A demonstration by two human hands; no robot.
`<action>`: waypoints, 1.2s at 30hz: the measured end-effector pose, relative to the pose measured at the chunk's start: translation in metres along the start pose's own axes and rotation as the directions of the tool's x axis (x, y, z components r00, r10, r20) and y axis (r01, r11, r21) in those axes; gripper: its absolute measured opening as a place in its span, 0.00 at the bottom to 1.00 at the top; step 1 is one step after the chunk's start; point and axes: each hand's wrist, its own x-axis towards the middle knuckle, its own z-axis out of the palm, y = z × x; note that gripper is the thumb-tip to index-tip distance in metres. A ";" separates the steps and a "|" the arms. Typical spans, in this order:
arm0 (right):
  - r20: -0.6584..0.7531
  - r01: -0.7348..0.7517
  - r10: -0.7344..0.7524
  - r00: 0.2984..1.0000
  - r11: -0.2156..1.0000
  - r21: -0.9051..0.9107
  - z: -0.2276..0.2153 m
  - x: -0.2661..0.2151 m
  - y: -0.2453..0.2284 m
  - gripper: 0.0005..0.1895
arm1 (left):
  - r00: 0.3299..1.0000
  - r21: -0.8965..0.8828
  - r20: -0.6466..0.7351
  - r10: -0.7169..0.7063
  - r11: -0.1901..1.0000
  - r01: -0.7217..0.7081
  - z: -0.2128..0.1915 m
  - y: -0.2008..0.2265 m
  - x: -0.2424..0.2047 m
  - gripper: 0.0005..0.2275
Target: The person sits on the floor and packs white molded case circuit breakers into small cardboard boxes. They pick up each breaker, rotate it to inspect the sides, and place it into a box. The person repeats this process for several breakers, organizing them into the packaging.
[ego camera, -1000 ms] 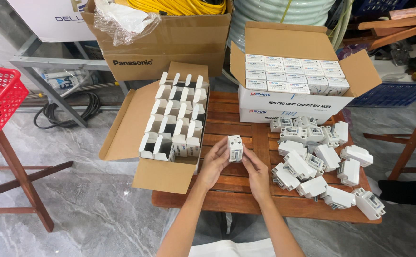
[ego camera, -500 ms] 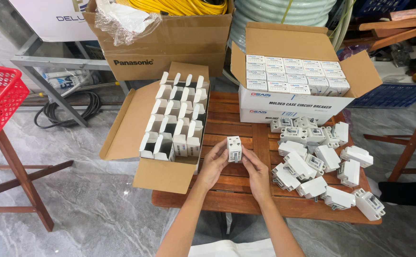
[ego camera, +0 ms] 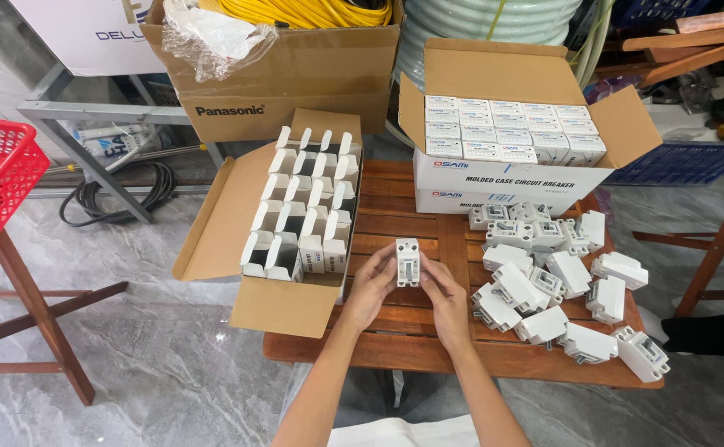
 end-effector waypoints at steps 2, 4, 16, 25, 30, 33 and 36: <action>-0.009 0.001 0.000 1.000 1.000 0.019 -0.001 0.001 0.004 0.21 | 1.000 0.000 -0.003 0.000 1.000 0.000 0.002 0.000 -0.001 0.22; -0.016 0.001 0.000 1.000 0.999 0.037 -0.001 0.000 0.003 0.21 | 1.000 -0.002 -0.006 0.000 1.000 0.000 0.004 0.004 -0.004 0.21; -0.037 -0.072 0.075 0.996 0.993 0.088 0.005 -0.003 -0.010 0.20 | 0.996 0.053 -0.070 -0.055 0.997 0.059 0.014 0.018 -0.009 0.20; -0.067 -0.125 0.133 0.989 0.986 0.109 0.003 -0.002 -0.003 0.20 | 0.995 0.068 -0.081 -0.053 0.996 0.059 0.006 0.006 -0.001 0.18; -0.056 -0.149 0.160 0.986 0.977 0.153 0.000 0.001 0.003 0.20 | 0.996 0.051 -0.079 -0.046 0.997 0.050 0.011 0.010 -0.005 0.19; -0.052 -0.156 0.165 0.985 0.976 0.154 0.000 0.001 0.002 0.20 | 0.997 0.064 -0.074 -0.032 0.997 0.037 0.009 0.009 -0.005 0.18; -0.048 -0.146 0.156 0.987 0.976 0.164 0.001 0.000 0.001 0.21 | 0.997 0.057 -0.080 -0.023 0.998 0.028 0.012 0.010 -0.006 0.19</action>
